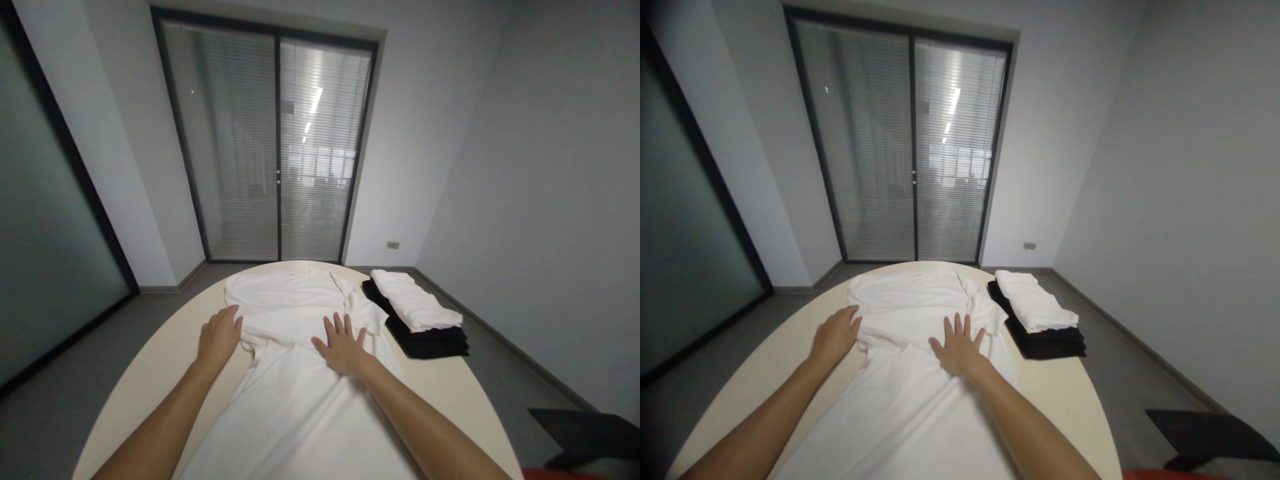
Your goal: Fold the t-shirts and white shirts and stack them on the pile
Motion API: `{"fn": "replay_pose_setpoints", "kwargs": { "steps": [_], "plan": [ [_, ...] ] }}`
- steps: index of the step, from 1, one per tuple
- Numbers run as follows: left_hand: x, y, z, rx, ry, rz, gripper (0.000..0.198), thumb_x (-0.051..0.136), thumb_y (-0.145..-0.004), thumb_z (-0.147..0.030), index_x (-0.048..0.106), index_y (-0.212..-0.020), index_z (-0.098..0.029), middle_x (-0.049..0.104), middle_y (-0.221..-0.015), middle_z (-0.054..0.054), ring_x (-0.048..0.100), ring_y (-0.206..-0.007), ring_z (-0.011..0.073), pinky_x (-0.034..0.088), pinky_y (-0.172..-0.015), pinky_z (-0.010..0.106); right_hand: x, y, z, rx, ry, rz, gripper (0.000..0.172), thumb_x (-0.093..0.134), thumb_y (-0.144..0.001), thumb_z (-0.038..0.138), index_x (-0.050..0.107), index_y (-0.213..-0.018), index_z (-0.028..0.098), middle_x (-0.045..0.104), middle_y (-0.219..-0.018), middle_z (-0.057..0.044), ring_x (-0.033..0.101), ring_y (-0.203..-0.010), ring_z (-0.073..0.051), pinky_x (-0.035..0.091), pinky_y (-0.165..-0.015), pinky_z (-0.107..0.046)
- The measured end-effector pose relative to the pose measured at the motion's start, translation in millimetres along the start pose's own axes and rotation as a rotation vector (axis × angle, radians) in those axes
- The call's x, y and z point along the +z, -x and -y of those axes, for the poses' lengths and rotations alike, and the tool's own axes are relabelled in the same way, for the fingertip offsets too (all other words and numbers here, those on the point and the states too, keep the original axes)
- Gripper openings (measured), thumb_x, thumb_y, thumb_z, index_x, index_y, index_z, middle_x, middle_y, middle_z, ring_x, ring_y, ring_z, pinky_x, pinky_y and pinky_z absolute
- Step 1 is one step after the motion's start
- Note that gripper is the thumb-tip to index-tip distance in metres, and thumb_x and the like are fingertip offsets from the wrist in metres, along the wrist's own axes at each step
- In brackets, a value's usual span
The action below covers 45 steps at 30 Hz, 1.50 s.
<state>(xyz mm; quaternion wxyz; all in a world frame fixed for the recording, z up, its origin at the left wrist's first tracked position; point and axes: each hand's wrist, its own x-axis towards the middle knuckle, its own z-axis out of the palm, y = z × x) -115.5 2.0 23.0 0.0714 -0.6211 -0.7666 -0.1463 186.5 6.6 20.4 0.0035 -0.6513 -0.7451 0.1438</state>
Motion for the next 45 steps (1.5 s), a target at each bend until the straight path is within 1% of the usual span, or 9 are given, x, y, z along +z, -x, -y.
{"fn": "replay_pose_setpoints", "kwargs": {
  "steps": [12,17,20,25,28,31,36,40,45],
  "plan": [
    [-10.3,11.1,3.2,-0.016,0.137,0.018,0.039,0.040,-0.096,-0.036,0.055,-0.127,-0.018,0.070,-0.113,0.010,0.068,-0.099,0.0255,0.049,-0.079,0.033,-9.9,-26.6,-17.6,-0.192,-0.040,-0.140,0.079,0.035,-0.094,0.071,0.030,-0.157,0.024,0.017,-0.166,-0.010,0.003,-0.153,-0.036,0.001,-0.115,-0.069],
    [-7.1,16.6,-9.3,0.071,0.155,0.032,0.041,0.038,-0.098,-0.037,0.057,-0.127,-0.016,0.070,-0.121,0.011,0.067,-0.108,0.0249,0.048,-0.089,0.033,-14.3,-15.6,-19.1,-0.274,-0.148,-0.332,0.050,0.036,-0.101,0.054,0.061,-0.132,0.023,0.050,-0.150,-0.010,0.035,-0.144,-0.029,0.012,-0.118,-0.058],
    [2.9,16.8,-7.6,0.122,0.110,0.056,0.045,0.034,-0.099,-0.036,0.056,-0.132,-0.014,0.063,-0.136,0.014,0.061,-0.120,0.0258,0.043,-0.103,0.038,-15.5,-2.5,-18.3,-0.400,-0.182,-0.398,0.043,0.035,-0.103,0.046,0.065,-0.121,0.021,0.062,-0.135,-0.009,0.050,-0.129,-0.022,0.024,-0.118,-0.042],
    [17.2,12.9,4.3,0.125,0.025,0.115,0.055,0.029,-0.101,-0.038,0.043,-0.148,-0.013,0.042,-0.157,0.013,0.035,-0.146,0.0306,0.022,-0.119,0.055,-11.1,17.6,-18.5,-0.511,-0.138,-0.227,0.053,0.037,-0.101,0.056,0.056,-0.139,0.026,0.048,-0.152,-0.009,0.038,-0.142,-0.029,0.024,-0.118,-0.052],
    [19.3,9.7,8.6,0.093,-0.027,0.133,0.057,0.029,-0.101,-0.040,0.043,-0.150,-0.015,0.038,-0.159,0.010,0.030,-0.148,0.0337,0.020,-0.119,0.057,-11.8,23.8,-20.6,-0.533,-0.130,-0.162,0.056,0.035,-0.100,0.060,0.053,-0.142,0.027,0.044,-0.155,-0.010,0.032,-0.145,-0.033,0.019,-0.117,-0.061],
    [20.0,6.6,11.3,0.051,-0.071,0.133,0.057,0.026,-0.101,-0.042,0.047,-0.148,-0.018,0.035,-0.161,0.010,0.029,-0.148,0.0356,0.022,-0.118,0.056,-14.9,25.9,-23.4,-0.601,-0.144,-0.180,0.049,0.036,-0.101,0.054,0.055,-0.138,0.028,0.050,-0.150,-0.009,0.039,-0.141,-0.030,0.022,-0.117,-0.059],
    [20.3,3.5,18.5,-0.059,-0.085,0.131,0.059,0.022,-0.101,-0.046,0.050,-0.146,-0.019,0.039,-0.158,0.016,0.032,-0.147,0.0350,0.024,-0.116,0.056,-16.8,25.7,-25.2,-0.665,-0.153,-0.199,0.045,0.038,-0.102,0.050,0.054,-0.137,0.028,0.054,-0.145,-0.009,0.044,-0.136,-0.028,0.024,-0.116,-0.057],
    [10.9,5.5,22.2,-0.137,-0.133,0.039,0.057,0.031,-0.098,-0.049,0.063,-0.135,-0.020,0.050,-0.146,0.022,0.047,-0.135,0.0378,0.029,-0.111,0.056,-16.5,27.1,-24.2,-0.680,-0.148,-0.204,0.045,0.032,-0.104,0.049,0.054,-0.137,0.028,0.055,-0.143,-0.009,0.045,-0.134,-0.026,0.024,-0.116,-0.056],
    [-5.2,10.6,13.8,-0.015,-0.085,0.060,0.048,0.036,-0.096,-0.046,0.072,-0.117,-0.023,0.068,-0.120,0.016,0.062,-0.112,0.0347,0.041,-0.098,0.047,-21.3,32.4,-23.3,-0.712,-0.127,-0.212,0.043,0.030,-0.105,0.046,0.058,-0.131,0.026,0.059,-0.137,-0.009,0.048,-0.131,-0.026,0.027,-0.114,-0.055]
  ]
}}
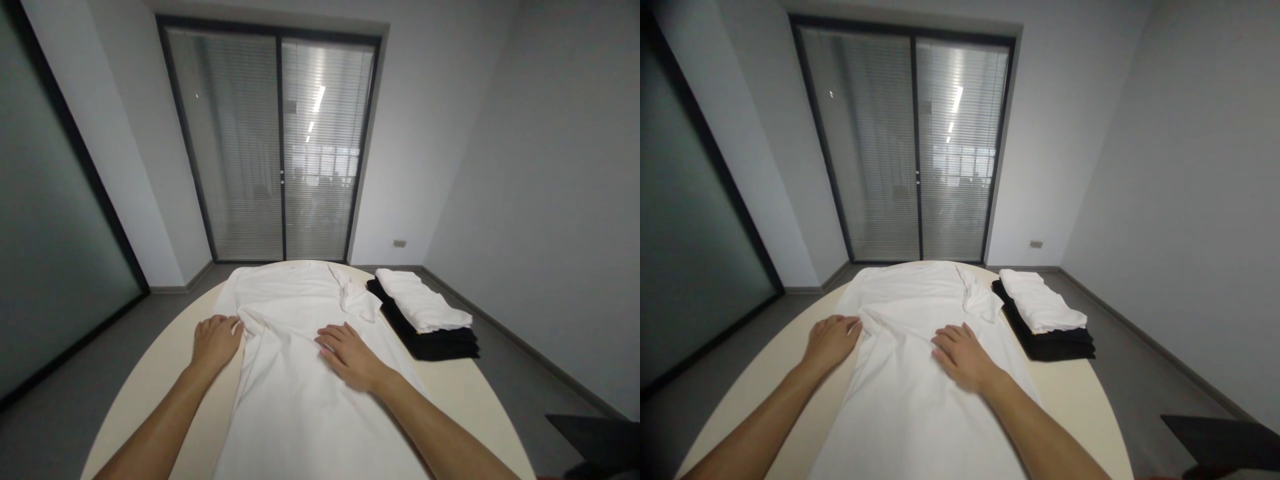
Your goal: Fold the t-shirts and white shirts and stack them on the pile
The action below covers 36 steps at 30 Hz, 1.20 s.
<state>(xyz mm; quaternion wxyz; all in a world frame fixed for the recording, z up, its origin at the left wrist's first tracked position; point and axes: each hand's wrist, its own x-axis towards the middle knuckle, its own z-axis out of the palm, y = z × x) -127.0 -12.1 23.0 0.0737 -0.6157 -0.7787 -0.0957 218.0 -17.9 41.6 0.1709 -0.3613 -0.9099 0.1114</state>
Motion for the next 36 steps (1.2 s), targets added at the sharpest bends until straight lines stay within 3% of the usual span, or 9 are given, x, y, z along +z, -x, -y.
{"fn": "replay_pose_setpoints", "kwargs": {
  "steps": [5,9,13,16,20,24,29,36],
  "plan": [
    [-7.1,5.6,-14.4,0.090,0.189,0.105,0.036,0.043,-0.094,-0.041,0.071,-0.099,-0.019,0.074,-0.100,0.013,0.068,-0.093,0.0283,0.046,-0.078,0.034,-0.8,0.7,-0.8,-0.091,-0.012,-0.020,0.040,0.034,-0.105,0.041,0.057,-0.132,0.023,0.063,-0.130,-0.009,0.054,-0.123,-0.023,0.037,-0.109,-0.042],
    [1.0,6.3,-17.2,0.147,0.448,0.148,0.029,0.043,-0.093,-0.027,0.064,-0.112,-0.017,0.073,-0.105,0.012,0.069,-0.096,0.0231,0.046,-0.079,0.028,3.4,0.7,-3.1,-0.129,-0.014,-0.030,0.039,0.035,-0.105,0.039,0.058,-0.131,0.022,0.064,-0.129,-0.009,0.054,-0.124,-0.022,0.038,-0.109,-0.041],
    [13.3,2.2,-14.2,0.070,0.567,0.124,0.035,0.046,-0.091,-0.024,0.058,-0.123,-0.014,0.073,-0.103,0.012,0.068,-0.097,0.0234,0.046,-0.083,0.029,4.9,1.1,-3.9,-0.122,-0.019,-0.041,0.038,0.037,-0.104,0.039,0.058,-0.131,0.022,0.063,-0.129,-0.011,0.054,-0.123,-0.024,0.040,-0.107,-0.042],
    [15.9,-3.4,-12.5,-0.008,0.734,0.042,0.031,0.045,-0.089,-0.023,0.060,-0.116,-0.016,0.072,-0.094,0.008,0.068,-0.091,0.0227,0.048,-0.083,0.030,4.5,1.5,-4.2,-0.110,-0.028,-0.039,0.039,0.037,-0.104,0.040,0.058,-0.132,0.022,0.062,-0.131,-0.011,0.054,-0.123,-0.024,0.041,-0.107,-0.043],
    [7.9,-10.8,-10.1,-0.254,0.957,-0.080,0.026,0.047,-0.081,-0.020,0.063,-0.100,-0.019,0.069,-0.081,0.004,0.067,-0.074,0.0203,0.049,-0.068,0.028,4.6,1.7,-5.2,-0.108,-0.038,-0.042,0.039,0.037,-0.104,0.040,0.058,-0.132,0.023,0.062,-0.131,-0.010,0.054,-0.122,-0.024,0.041,-0.108,-0.043],
    [-1.5,-14.6,-2.2,-0.377,0.996,-0.123,0.034,0.048,-0.076,-0.020,0.062,-0.106,-0.017,0.067,-0.073,0.002,0.063,-0.062,0.0184,0.047,-0.056,0.026,5.4,1.9,-6.3,-0.102,-0.038,-0.038,0.040,0.038,-0.104,0.040,0.057,-0.133,0.022,0.061,-0.132,-0.011,0.053,-0.123,-0.023,0.040,-0.109,-0.043],
    [-0.5,-16.0,3.5,-0.426,1.073,-0.076,0.034,0.056,-0.074,-0.026,0.063,-0.105,-0.015,0.072,-0.079,0.005,0.068,-0.066,0.0188,0.051,-0.058,0.027,3.0,4.0,-3.3,-0.094,-0.049,-0.015,0.045,0.039,-0.103,0.044,0.053,-0.139,0.022,0.059,-0.136,-0.012,0.050,-0.128,-0.025,0.037,-0.112,-0.045],
    [3.8,-21.3,14.0,-0.437,1.090,-0.087,0.040,0.060,-0.074,-0.034,0.065,-0.108,-0.013,0.075,-0.093,0.010,0.071,-0.077,0.0209,0.056,-0.066,0.029,2.1,7.1,-2.1,0.003,-0.047,0.123,0.061,0.044,-0.098,0.056,0.042,-0.150,0.024,0.044,-0.153,-0.013,0.034,-0.144,-0.032,0.021,-0.120,-0.057]
  ]
}}
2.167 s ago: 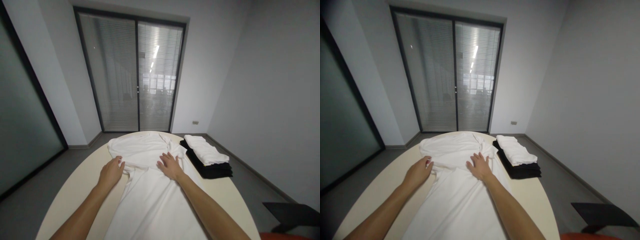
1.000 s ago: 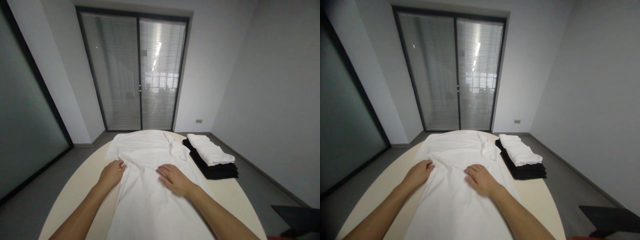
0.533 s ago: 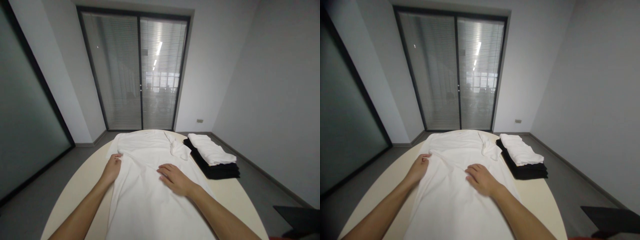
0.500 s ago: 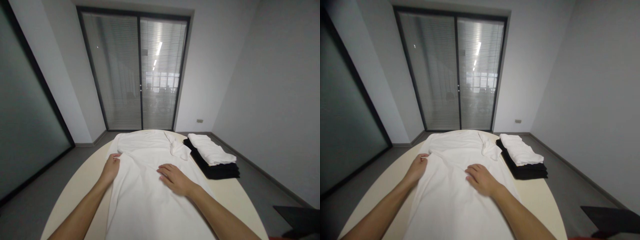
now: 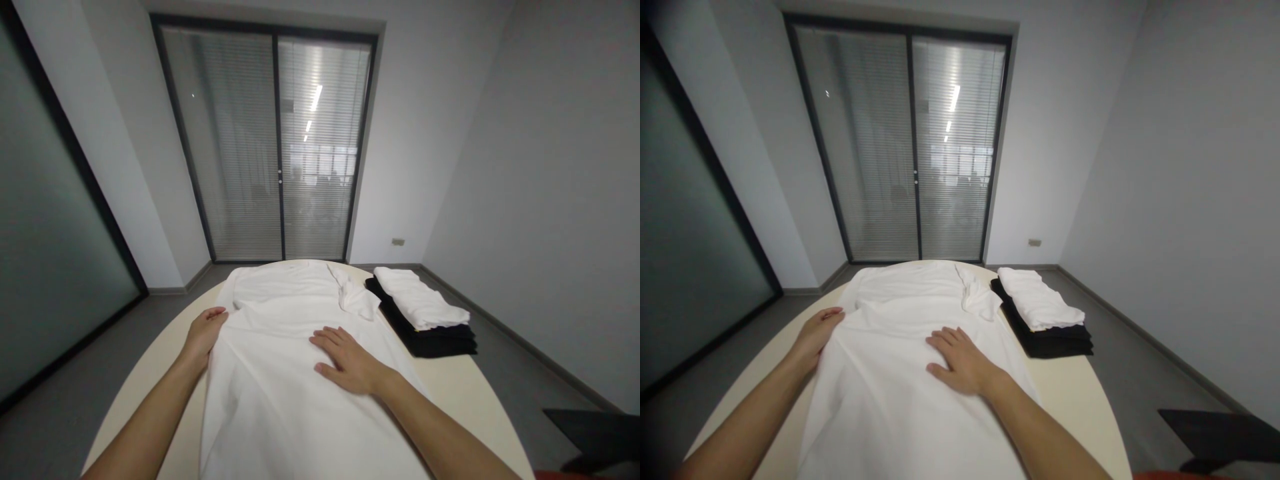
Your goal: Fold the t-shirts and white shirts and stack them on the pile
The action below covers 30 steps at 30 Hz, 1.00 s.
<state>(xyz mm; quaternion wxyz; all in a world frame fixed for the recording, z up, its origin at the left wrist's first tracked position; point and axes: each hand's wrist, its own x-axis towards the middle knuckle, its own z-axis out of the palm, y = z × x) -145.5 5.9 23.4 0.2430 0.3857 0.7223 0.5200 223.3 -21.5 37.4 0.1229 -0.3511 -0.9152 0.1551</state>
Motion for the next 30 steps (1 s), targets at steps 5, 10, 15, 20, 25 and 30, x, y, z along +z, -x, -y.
{"fn": "replay_pose_setpoints", "kwargs": {
  "steps": [5,10,15,20,25,30],
  "plan": [
    [-23.2,-12.1,0.1,0.025,-0.125,-0.120,0.040,0.054,-0.074,-0.025,0.065,-0.112,-0.013,0.072,-0.106,0.013,0.069,-0.096,0.0266,0.055,-0.084,0.036,2.5,-0.3,-4.0,0.020,-0.019,0.009,0.066,0.049,-0.095,0.059,0.041,-0.151,0.025,0.040,-0.157,-0.012,0.031,-0.147,-0.032,0.017,-0.121,-0.058],
    [-40.6,-5.6,3.7,0.209,-0.726,-0.122,0.042,0.047,-0.081,-0.018,0.065,-0.119,-0.020,0.066,-0.122,0.016,0.064,-0.107,0.0367,0.052,-0.087,0.049,3.9,-1.1,-5.8,0.030,-0.015,0.036,0.073,0.051,-0.092,0.063,0.040,-0.153,0.026,0.035,-0.160,-0.012,0.025,-0.150,-0.033,0.014,-0.121,-0.058],
    [-31.9,1.1,9.7,0.394,-1.040,-0.045,0.046,0.040,-0.088,-0.018,0.063,-0.126,-0.014,0.064,-0.126,0.020,0.060,-0.114,0.0384,0.051,-0.090,0.049,3.5,-1.0,-4.9,0.029,-0.023,0.036,0.073,0.054,-0.090,0.062,0.040,-0.153,0.027,0.033,-0.161,-0.012,0.024,-0.150,-0.033,0.013,-0.121,-0.058],
    [-16.3,-3.0,18.8,0.513,-1.004,0.151,0.053,0.035,-0.093,-0.022,0.050,-0.143,-0.012,0.051,-0.149,0.015,0.052,-0.132,0.0293,0.043,-0.108,0.040,2.1,-1.1,-3.1,0.038,-0.021,0.057,0.074,0.054,-0.090,0.061,0.038,-0.154,0.027,0.030,-0.162,-0.011,0.021,-0.151,-0.033,0.012,-0.122,-0.058],
    [-11.7,-7.1,29.4,0.469,-1.037,0.252,0.063,0.034,-0.095,-0.030,0.033,-0.153,-0.007,0.049,-0.150,0.019,0.051,-0.134,0.0308,0.038,-0.112,0.044,4.0,-1.5,-5.2,0.034,-0.022,0.055,0.075,0.055,-0.090,0.062,0.037,-0.154,0.028,0.030,-0.162,-0.010,0.021,-0.151,-0.032,0.011,-0.122,-0.058],
    [-12.7,-13.6,34.9,0.392,-1.089,0.147,0.060,0.035,-0.095,-0.035,0.043,-0.149,-0.011,0.046,-0.153,0.017,0.034,-0.146,0.0367,0.020,-0.118,0.060,4.6,-1.1,-5.4,0.034,-0.014,0.055,0.075,0.054,-0.090,0.063,0.038,-0.154,0.027,0.030,-0.162,-0.011,0.021,-0.151,-0.032,0.012,-0.122,-0.058]
  ]
}}
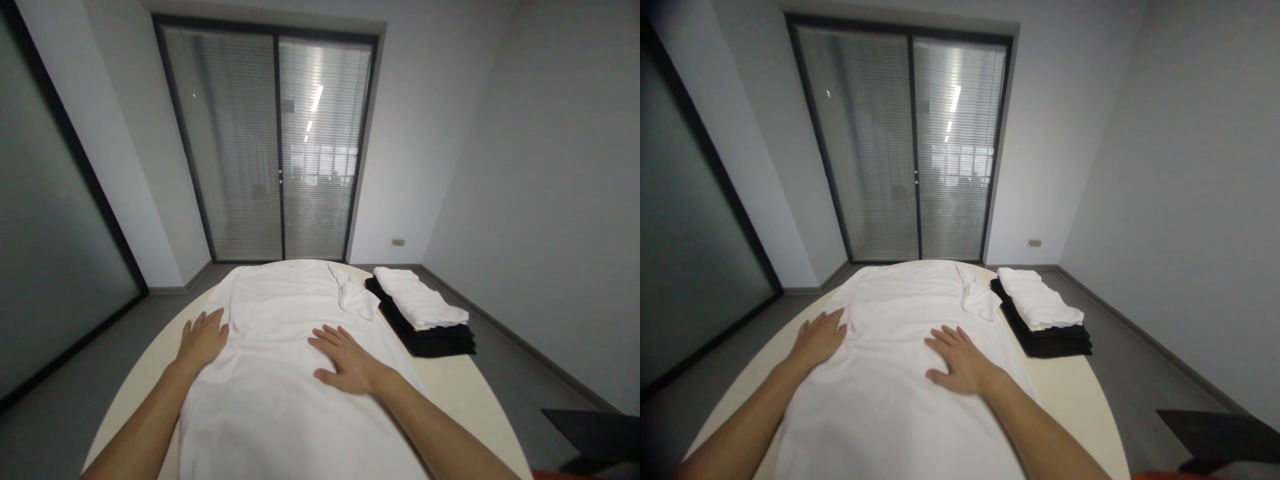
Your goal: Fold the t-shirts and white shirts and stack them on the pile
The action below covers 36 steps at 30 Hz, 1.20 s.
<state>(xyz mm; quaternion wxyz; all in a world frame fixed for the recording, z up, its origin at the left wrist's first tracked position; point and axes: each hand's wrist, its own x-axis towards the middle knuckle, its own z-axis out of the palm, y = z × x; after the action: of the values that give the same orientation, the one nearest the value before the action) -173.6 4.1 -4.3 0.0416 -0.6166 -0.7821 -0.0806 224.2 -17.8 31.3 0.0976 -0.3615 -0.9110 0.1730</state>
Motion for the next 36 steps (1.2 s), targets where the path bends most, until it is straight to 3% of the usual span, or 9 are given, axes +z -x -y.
{"fn": "replay_pose_setpoints", "kwargs": {
  "steps": [6,9,11,16,21,26,30,33,36],
  "plan": [
    [-7.4,-6.0,18.7,-0.297,0.048,-0.120,0.057,0.044,-0.090,-0.030,0.050,-0.143,-0.010,0.047,-0.151,0.022,0.031,-0.144,0.0460,0.020,-0.114,0.068,-0.3,0.0,0.4,-0.001,0.003,0.007,0.074,0.055,-0.090,0.061,0.038,-0.154,0.028,0.031,-0.162,-0.010,0.021,-0.151,-0.032,0.013,-0.122,-0.057],
    [-8.7,-8.2,17.7,-0.114,0.048,-0.222,0.063,0.044,-0.085,-0.017,0.043,-0.148,-0.009,0.041,-0.155,0.021,0.036,-0.144,0.0370,0.028,-0.117,0.055,-0.3,-0.2,-0.2,-0.005,-0.001,0.008,0.073,0.055,-0.090,0.061,0.039,-0.153,0.028,0.030,-0.162,-0.010,0.021,-0.151,-0.032,0.013,-0.121,-0.058],
    [-7.7,-8.9,12.0,0.043,0.079,-0.163,0.063,0.042,-0.087,-0.018,0.041,-0.150,-0.011,0.042,-0.156,0.017,0.041,-0.142,0.0295,0.031,-0.118,0.045,-0.8,0.0,-0.2,-0.008,-0.007,0.010,0.073,0.056,-0.090,0.061,0.039,-0.153,0.029,0.030,-0.162,-0.010,0.021,-0.151,-0.033,0.013,-0.121,-0.058],
    [-10.8,-1.9,-9.7,0.127,0.072,0.067,0.055,0.043,-0.092,-0.035,0.053,-0.143,-0.020,0.045,-0.155,0.013,0.035,-0.145,0.0338,0.026,-0.117,0.055,-2.9,0.9,0.6,-0.006,-0.014,0.012,0.074,0.057,-0.089,0.060,0.038,-0.154,0.030,0.029,-0.162,-0.010,0.019,-0.151,-0.033,0.012,-0.121,-0.059],
    [-21.3,9.9,-32.3,0.303,0.116,0.077,0.051,0.043,-0.090,-0.044,0.062,-0.132,-0.020,0.057,-0.139,0.014,0.060,-0.119,0.0279,0.038,-0.108,0.044,-3.6,-0.3,0.3,0.006,0.002,0.043,0.079,0.058,-0.088,0.062,0.034,-0.155,0.029,0.025,-0.164,-0.010,0.017,-0.152,-0.033,0.011,-0.121,-0.059],
    [-20.8,2.5,-22.4,0.020,0.147,0.009,0.082,0.042,-0.087,-0.063,0.034,-0.153,-0.015,0.047,-0.150,0.021,0.047,-0.136,0.0375,0.023,-0.115,0.060,-2.3,-1.1,-0.8,0.008,0.012,0.042,0.079,0.057,-0.088,0.062,0.034,-0.156,0.028,0.025,-0.164,-0.011,0.018,-0.152,-0.033,0.011,-0.122,-0.058],
    [-20.7,-7.1,-2.3,-0.295,0.117,-0.045,0.078,0.022,-0.095,-0.062,0.042,-0.149,-0.009,0.058,-0.139,0.025,0.048,-0.133,0.0437,0.012,-0.114,0.067,-2.0,-0.6,-1.4,0.000,0.009,0.031,0.078,0.059,-0.087,0.061,0.037,-0.155,0.027,0.026,-0.163,-0.011,0.018,-0.152,-0.033,0.011,-0.122,-0.057],
    [-19.2,-7.7,-0.1,-0.223,0.061,-0.116,0.078,0.020,-0.095,-0.060,0.049,-0.143,-0.006,0.062,-0.132,0.025,0.054,-0.128,0.0415,0.021,-0.115,0.060,-3.3,-0.3,-0.9,0.006,0.011,0.040,0.078,0.058,-0.087,0.061,0.037,-0.154,0.027,0.026,-0.163,-0.011,0.018,-0.152,-0.033,0.010,-0.122,-0.057],
    [-15.7,-6.3,-4.8,-0.140,0.067,-0.109,0.081,0.020,-0.095,-0.061,0.039,-0.150,-0.004,0.067,-0.125,0.024,0.058,-0.124,0.0375,0.022,-0.116,0.055,-4.8,0.0,0.3,0.009,0.004,0.051,0.079,0.058,-0.087,0.063,0.037,-0.154,0.027,0.025,-0.164,-0.011,0.016,-0.152,-0.033,0.009,-0.122,-0.056]
  ]
}}
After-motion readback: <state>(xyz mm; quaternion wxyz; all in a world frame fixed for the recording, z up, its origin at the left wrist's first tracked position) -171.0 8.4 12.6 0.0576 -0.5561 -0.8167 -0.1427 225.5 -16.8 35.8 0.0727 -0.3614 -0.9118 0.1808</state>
